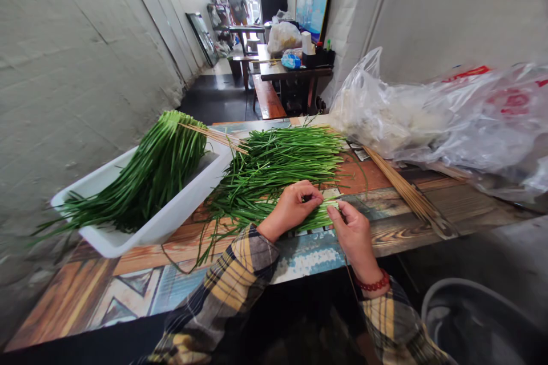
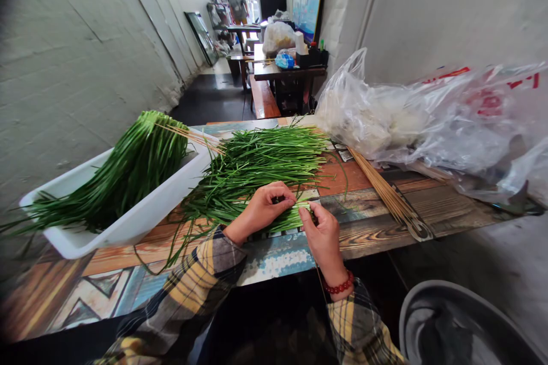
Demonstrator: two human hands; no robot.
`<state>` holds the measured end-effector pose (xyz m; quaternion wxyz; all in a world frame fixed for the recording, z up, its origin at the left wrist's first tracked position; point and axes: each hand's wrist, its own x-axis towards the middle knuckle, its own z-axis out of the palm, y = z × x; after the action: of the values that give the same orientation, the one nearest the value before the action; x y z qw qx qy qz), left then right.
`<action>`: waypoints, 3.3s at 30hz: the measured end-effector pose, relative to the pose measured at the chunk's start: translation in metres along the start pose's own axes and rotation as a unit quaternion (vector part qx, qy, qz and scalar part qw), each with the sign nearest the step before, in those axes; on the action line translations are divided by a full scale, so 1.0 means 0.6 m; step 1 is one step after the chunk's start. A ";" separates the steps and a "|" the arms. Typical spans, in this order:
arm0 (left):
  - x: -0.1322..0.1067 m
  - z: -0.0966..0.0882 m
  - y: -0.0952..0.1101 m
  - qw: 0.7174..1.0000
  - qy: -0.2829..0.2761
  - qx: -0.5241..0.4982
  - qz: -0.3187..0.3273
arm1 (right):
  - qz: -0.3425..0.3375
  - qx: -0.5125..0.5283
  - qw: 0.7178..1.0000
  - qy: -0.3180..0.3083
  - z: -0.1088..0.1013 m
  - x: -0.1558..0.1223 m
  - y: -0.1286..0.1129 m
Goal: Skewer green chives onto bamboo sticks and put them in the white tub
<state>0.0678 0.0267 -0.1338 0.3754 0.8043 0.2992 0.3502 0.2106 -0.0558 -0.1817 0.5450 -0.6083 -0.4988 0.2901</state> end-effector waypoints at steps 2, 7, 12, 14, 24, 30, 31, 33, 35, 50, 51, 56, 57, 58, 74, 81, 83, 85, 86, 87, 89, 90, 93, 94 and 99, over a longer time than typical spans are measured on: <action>0.000 0.000 -0.001 1.000 0.000 0.004 0.004 | 0.000 -0.002 1.000 0.001 0.000 0.000 0.001; 0.000 0.001 -0.003 1.000 0.005 0.010 0.011 | 0.003 -0.020 1.000 0.004 -0.001 0.000 0.001; 0.000 0.001 -0.002 1.000 0.005 0.011 0.005 | 0.002 -0.019 1.000 0.004 0.001 0.000 0.003; 0.000 0.002 -0.002 1.000 0.006 0.011 0.002 | 0.001 -0.016 1.000 0.009 0.001 0.000 0.004; 0.000 0.002 -0.002 1.000 0.008 0.012 -0.003 | -0.002 -0.015 1.000 0.004 0.000 -0.001 0.002; -0.001 0.001 -0.003 1.000 0.006 0.008 -0.002 | -0.004 -0.008 1.000 0.001 -0.001 -0.001 0.002; -0.001 0.001 -0.003 1.000 0.005 0.009 -0.002 | -0.005 -0.009 1.000 0.000 -0.001 -0.001 0.001; -0.001 0.001 -0.003 1.000 0.000 0.011 0.000 | -0.007 -0.014 1.000 -0.001 -0.002 0.000 0.001; 0.000 0.001 -0.003 1.000 -0.004 0.013 0.002 | -0.006 -0.019 1.000 -0.001 -0.002 0.000 0.001; 0.001 -0.003 -0.004 1.000 -0.016 0.025 0.002 | 0.010 0.056 0.998 0.011 0.006 0.002 0.009; 0.001 -0.003 -0.004 0.999 -0.018 0.027 0.002 | 0.012 0.071 0.997 0.018 0.007 0.002 0.010; 0.001 -0.004 -0.003 0.999 -0.025 0.038 0.008 | -0.002 0.072 0.997 0.026 0.008 0.001 0.003; 0.001 -0.003 -0.003 0.999 -0.025 0.041 0.011 | -0.004 0.068 0.997 0.026 0.008 0.000 0.002; 0.001 -0.001 -0.004 0.999 -0.026 0.044 0.014 | -0.005 0.066 0.998 0.024 0.007 0.000 0.000; -0.003 -0.002 0.002 1.000 -0.015 0.006 0.000 | -0.013 0.052 0.999 0.006 0.006 0.004 0.005; -0.002 -0.008 0.001 0.999 0.012 0.019 -0.038 | -0.013 0.045 0.999 0.003 0.004 0.005 0.011; -0.003 -0.009 0.000 0.999 -0.007 0.038 -0.032 | -0.009 0.047 0.999 0.005 0.005 0.005 0.013; -0.004 -0.007 -0.002 0.998 -0.031 0.045 -0.024 | -0.008 0.053 0.999 0.008 0.006 0.005 0.014; -0.004 -0.007 -0.004 0.998 -0.038 0.043 -0.021 | -0.009 0.055 0.998 0.009 0.006 0.005 0.014; -0.004 -0.005 -0.005 0.998 -0.040 0.038 -0.020 | -0.009 0.056 0.998 0.010 0.006 0.004 0.013; -0.004 -0.003 -0.008 0.999 -0.036 0.029 -0.021 | -0.008 0.055 0.998 0.010 0.007 0.004 0.012; -0.004 -0.002 -0.008 0.999 -0.032 0.025 -0.023 | -0.008 0.054 0.998 0.008 0.007 0.004 0.011; -0.004 -0.001 -0.007 0.999 -0.023 0.006 -0.031 | -0.012 0.053 0.998 0.008 0.006 0.004 0.007; -0.004 -0.002 -0.005 0.999 -0.021 -0.003 -0.035 | -0.015 0.054 0.998 0.010 0.006 0.004 0.006; -0.003 -0.003 0.001 0.996 -0.018 -0.052 -0.063 | -0.015 0.053 0.998 0.007 0.005 0.003 0.004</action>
<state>0.0657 0.0257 -0.1330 0.4437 0.7692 0.3241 0.3263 0.2093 -0.0528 -0.1842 0.5845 -0.5731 -0.4875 0.3038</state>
